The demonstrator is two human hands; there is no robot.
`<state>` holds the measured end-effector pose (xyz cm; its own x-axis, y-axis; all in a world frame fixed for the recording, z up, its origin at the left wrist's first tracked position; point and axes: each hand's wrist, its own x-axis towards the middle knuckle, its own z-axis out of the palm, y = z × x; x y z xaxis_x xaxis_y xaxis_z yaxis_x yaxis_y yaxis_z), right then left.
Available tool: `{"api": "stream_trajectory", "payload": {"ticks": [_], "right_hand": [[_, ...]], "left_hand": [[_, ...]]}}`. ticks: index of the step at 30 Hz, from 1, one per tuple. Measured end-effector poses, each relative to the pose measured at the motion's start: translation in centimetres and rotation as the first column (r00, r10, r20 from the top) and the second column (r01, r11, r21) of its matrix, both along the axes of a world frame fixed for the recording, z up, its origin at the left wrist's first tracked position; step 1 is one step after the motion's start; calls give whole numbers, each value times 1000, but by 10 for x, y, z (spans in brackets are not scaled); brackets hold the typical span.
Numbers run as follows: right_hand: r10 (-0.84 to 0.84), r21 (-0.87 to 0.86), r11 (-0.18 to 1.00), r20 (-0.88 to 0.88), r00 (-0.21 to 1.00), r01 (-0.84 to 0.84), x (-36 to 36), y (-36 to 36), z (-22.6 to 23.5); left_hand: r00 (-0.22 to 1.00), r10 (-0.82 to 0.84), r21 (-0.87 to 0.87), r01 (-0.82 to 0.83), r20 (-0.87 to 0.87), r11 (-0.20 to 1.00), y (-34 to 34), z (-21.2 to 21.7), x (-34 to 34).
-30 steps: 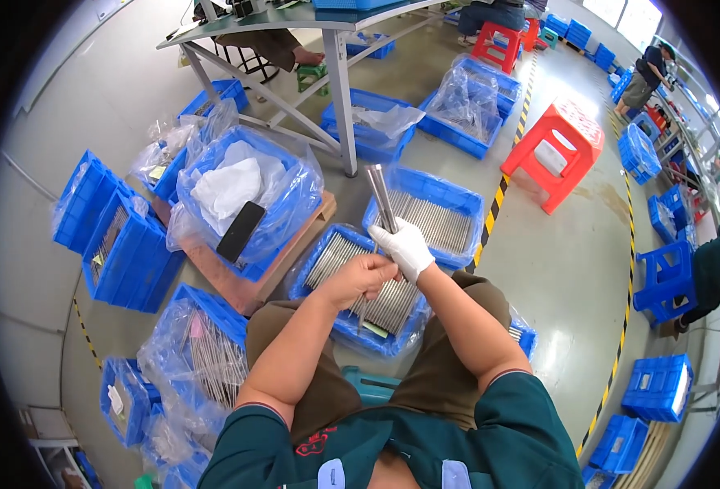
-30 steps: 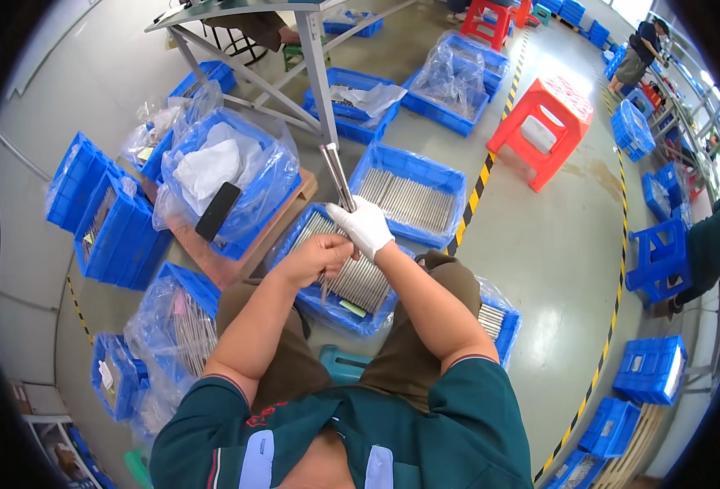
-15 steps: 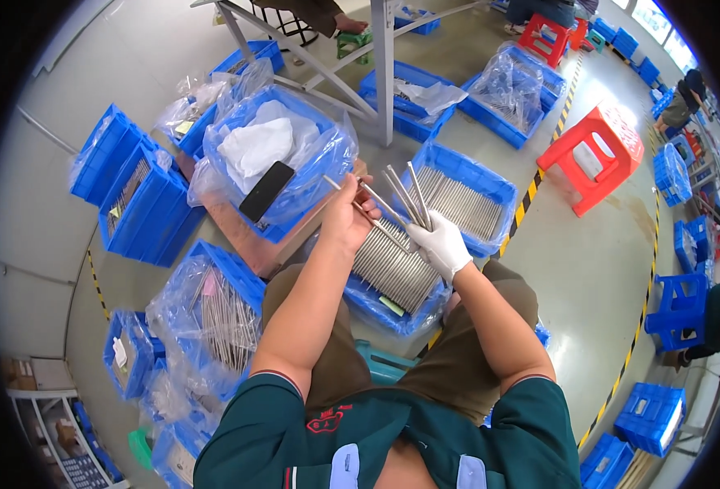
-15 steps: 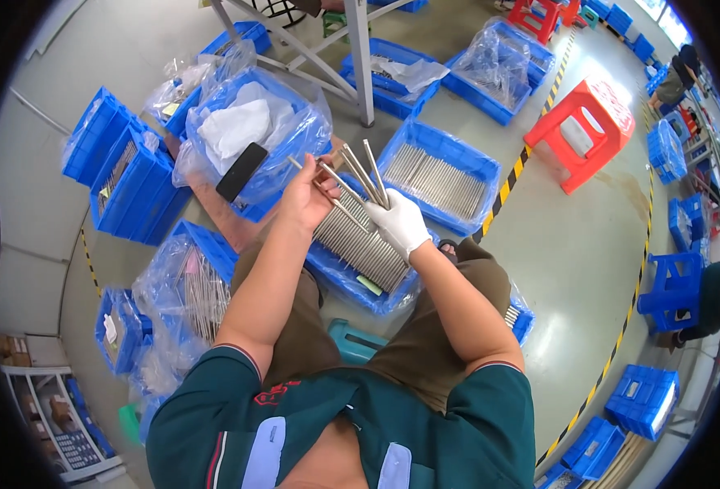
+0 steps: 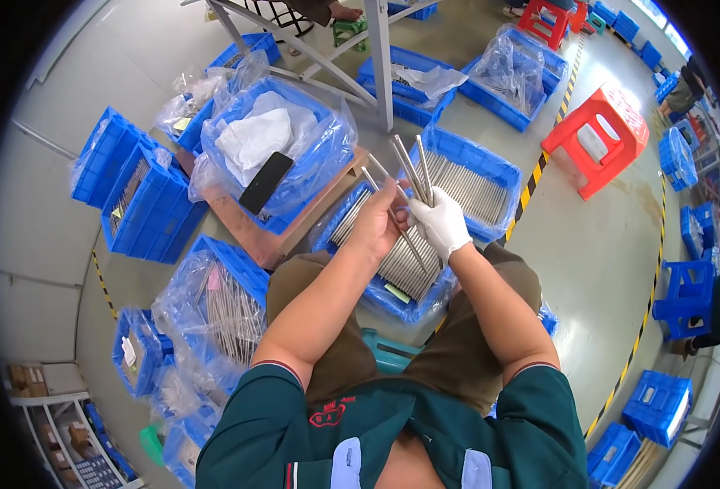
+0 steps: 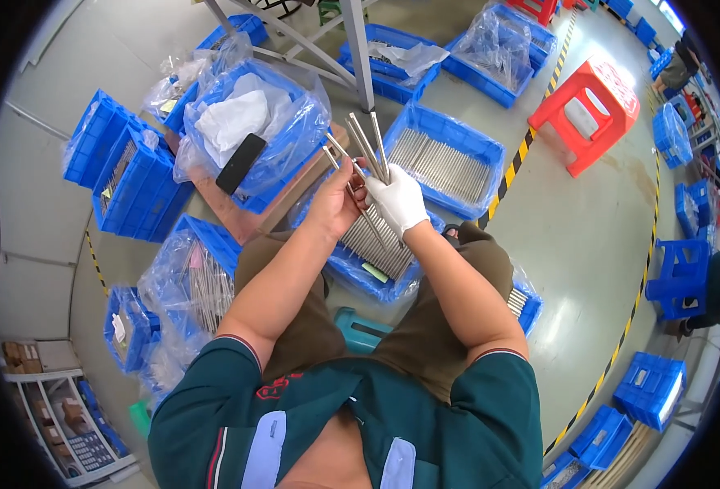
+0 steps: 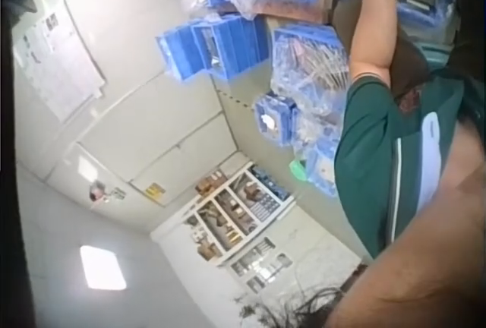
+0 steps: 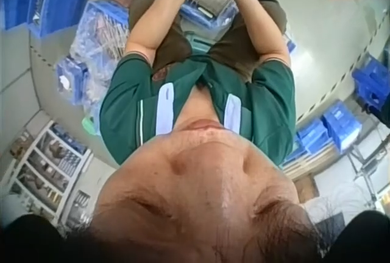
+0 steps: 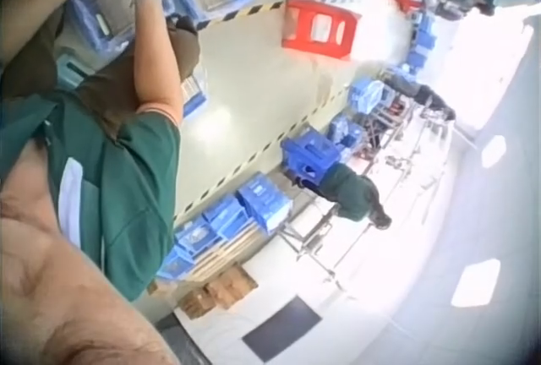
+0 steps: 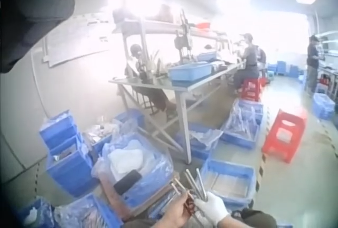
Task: The recorder is inspecting thin metal rods, checking them with a small cylindrical gauge and sorting them into different blue bins.
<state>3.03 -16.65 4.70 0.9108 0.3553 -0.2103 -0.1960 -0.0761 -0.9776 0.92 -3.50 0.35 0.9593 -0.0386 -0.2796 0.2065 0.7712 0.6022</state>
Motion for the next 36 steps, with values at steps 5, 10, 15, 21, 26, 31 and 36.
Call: {"api": "stream_trajectory", "payload": {"ticks": [5,10,15,21,26,31,36], "right_hand": [[8,156,988,-146,989,15,0,-4,7],[-65,94,994,17,998,63,4,0,-15],[-48,-311,929,434,899,200,15,0,-27],[35,243,969,-281,959,36,30,-18,-1],[35,313,948,-285,958,58,29,-15,-9],[-178,265,932,-263,948,248,45,-20,-9],[-146,334,905,-337,930,263,46,-22,-5]], "left_hand": [[999,-50,39,50,19,998,4,7,-1],[999,22,318,-30,27,948,-14,13,-15],[987,160,197,-164,34,967,-11,6,-6],[940,-340,18,340,-16,940,1,4,-13],[900,-428,-34,426,-82,904,-7,10,-19],[874,-478,27,482,-83,876,-21,16,-26],[856,-516,42,517,-16,855,-16,19,-17]]}}
